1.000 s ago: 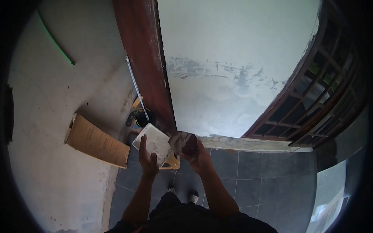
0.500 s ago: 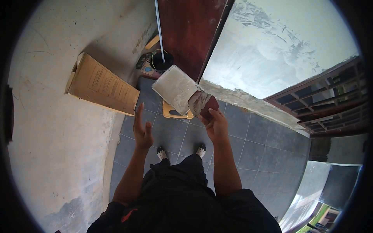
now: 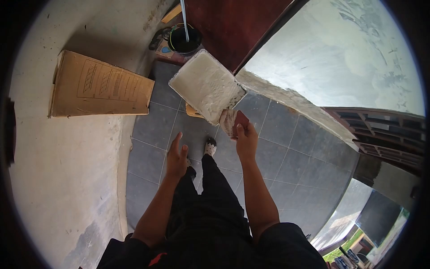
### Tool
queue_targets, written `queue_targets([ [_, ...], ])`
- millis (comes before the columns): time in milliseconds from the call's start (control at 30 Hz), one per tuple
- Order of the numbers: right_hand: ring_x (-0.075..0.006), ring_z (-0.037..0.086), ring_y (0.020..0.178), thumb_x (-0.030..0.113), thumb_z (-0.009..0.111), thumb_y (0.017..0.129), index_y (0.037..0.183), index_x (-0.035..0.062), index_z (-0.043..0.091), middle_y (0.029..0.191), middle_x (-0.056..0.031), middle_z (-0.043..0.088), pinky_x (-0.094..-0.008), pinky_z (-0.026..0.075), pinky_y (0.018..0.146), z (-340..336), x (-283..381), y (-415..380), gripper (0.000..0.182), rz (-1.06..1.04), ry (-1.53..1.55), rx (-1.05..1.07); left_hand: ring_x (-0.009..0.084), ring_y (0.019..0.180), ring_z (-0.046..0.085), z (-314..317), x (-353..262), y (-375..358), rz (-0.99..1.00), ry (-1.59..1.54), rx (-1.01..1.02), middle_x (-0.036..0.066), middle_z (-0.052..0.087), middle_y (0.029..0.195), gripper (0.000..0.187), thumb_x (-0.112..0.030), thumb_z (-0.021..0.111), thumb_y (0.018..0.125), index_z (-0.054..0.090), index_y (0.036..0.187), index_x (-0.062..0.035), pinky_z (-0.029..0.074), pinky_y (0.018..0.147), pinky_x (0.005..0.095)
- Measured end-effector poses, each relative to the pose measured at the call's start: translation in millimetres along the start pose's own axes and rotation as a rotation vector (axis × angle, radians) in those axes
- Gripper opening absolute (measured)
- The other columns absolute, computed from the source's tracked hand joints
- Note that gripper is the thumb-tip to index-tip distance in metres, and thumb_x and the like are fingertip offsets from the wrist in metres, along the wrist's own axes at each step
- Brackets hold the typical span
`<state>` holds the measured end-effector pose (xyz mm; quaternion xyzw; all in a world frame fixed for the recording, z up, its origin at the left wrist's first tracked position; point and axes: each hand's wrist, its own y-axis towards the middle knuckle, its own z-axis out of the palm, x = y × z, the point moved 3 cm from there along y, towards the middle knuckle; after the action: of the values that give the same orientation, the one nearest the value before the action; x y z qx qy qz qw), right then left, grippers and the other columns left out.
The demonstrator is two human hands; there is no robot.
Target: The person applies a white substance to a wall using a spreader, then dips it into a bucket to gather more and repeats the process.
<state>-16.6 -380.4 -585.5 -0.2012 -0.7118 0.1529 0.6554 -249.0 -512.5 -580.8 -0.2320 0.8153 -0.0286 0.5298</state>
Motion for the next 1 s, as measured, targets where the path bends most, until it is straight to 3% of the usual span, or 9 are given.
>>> queue_targets([
  [67, -0.0135, 0.069, 0.077, 0.017, 0.061, 0.101, 0.115, -0.0010, 0.065, 0.095, -0.0069, 0.072, -0.0286, 0.058, 0.064, 12, -19, 32, 0.024, -0.060, -0.202, -0.001, 0.0441, 0.140, 0.044, 19, 22, 17, -0.059, -0.017, 0.015, 0.030, 0.046, 0.150, 0.081, -0.061, 0.040, 0.103, 0.039, 0.149, 0.0061, 0.035, 0.116, 0.0474],
  [200, -0.0158, 0.069, 0.076, 0.018, 0.065, 0.099, 0.111, -0.0022, 0.067, 0.088, -0.0090, 0.073, -0.0315, 0.055, 0.065, 36, -49, 88, 0.023, -0.100, -0.532, 0.072, 0.0430, 0.141, 0.044, 62, 59, 55, -0.188, -0.033, 0.092, 0.030, 0.048, 0.148, 0.079, -0.059, 0.036, 0.105, 0.040, 0.149, 0.0066, 0.035, 0.117, 0.0455],
  [333, -0.0289, 0.072, 0.080, 0.017, 0.067, 0.095, 0.114, -0.0015, 0.068, 0.090, -0.0182, 0.073, -0.0371, 0.054, 0.073, 70, -64, 119, 0.026, -0.277, -0.682, 0.100, 0.0406, 0.140, 0.046, 103, 103, 92, -0.252, -0.137, 0.083, 0.030, 0.050, 0.146, 0.079, -0.059, 0.035, 0.106, 0.040, 0.150, 0.0064, 0.034, 0.117, 0.0429],
  [367, -0.0337, 0.073, 0.083, 0.017, 0.067, 0.095, 0.116, -0.0008, 0.068, 0.093, -0.0208, 0.073, -0.0388, 0.054, 0.076, 78, -70, 127, 0.028, -0.352, -0.710, 0.135, 0.0381, 0.141, 0.045, 111, 110, 104, -0.310, -0.286, 0.043, 0.028, 0.050, 0.147, 0.082, -0.062, 0.033, 0.105, 0.039, 0.150, 0.0064, 0.032, 0.118, 0.0418],
  [500, -0.0369, 0.073, 0.089, 0.018, 0.067, 0.096, 0.120, -0.0004, 0.068, 0.099, -0.0225, 0.073, -0.0387, 0.055, 0.076, 100, -92, 145, 0.030, -0.397, -0.718, 0.223, 0.0304, 0.146, 0.040, 137, 137, 126, -0.604, -0.751, -0.037, 0.021, 0.045, 0.154, 0.096, -0.075, 0.023, 0.100, 0.037, 0.152, 0.0048, 0.023, 0.123, 0.0387],
  [600, -0.0378, 0.071, 0.093, 0.017, 0.065, 0.097, 0.120, 0.0003, 0.067, 0.102, -0.0221, 0.073, -0.0410, 0.054, 0.080, 104, -98, 144, 0.029, -0.404, -0.752, 0.247, 0.0306, 0.147, 0.038, 141, 139, 133, -0.696, -0.944, -0.087, 0.022, 0.043, 0.154, 0.102, -0.079, 0.020, 0.097, 0.035, 0.152, 0.0062, 0.023, 0.124, 0.0408],
  [767, -0.0402, 0.067, 0.099, 0.019, 0.063, 0.098, 0.119, 0.0025, 0.068, 0.108, -0.0208, 0.072, -0.0466, 0.052, 0.087, 109, -104, 142, 0.027, -0.430, -0.858, 0.327, 0.0321, 0.145, 0.040, 147, 147, 140, -0.703, -1.010, -0.119, 0.023, 0.045, 0.151, 0.107, -0.081, 0.023, 0.095, 0.036, 0.150, 0.0090, 0.024, 0.124, 0.0423],
  [1000, -0.0407, 0.068, 0.096, 0.019, 0.064, 0.097, 0.117, 0.0026, 0.069, 0.103, -0.0219, 0.072, -0.0469, 0.053, 0.085, 114, -107, 146, 0.027, -0.374, -0.844, 0.348, 0.0334, 0.140, 0.043, 149, 150, 142, -0.691, -1.106, -0.152, 0.024, 0.047, 0.147, 0.107, -0.082, 0.025, 0.095, 0.039, 0.147, 0.0108, 0.026, 0.123, 0.0429],
])
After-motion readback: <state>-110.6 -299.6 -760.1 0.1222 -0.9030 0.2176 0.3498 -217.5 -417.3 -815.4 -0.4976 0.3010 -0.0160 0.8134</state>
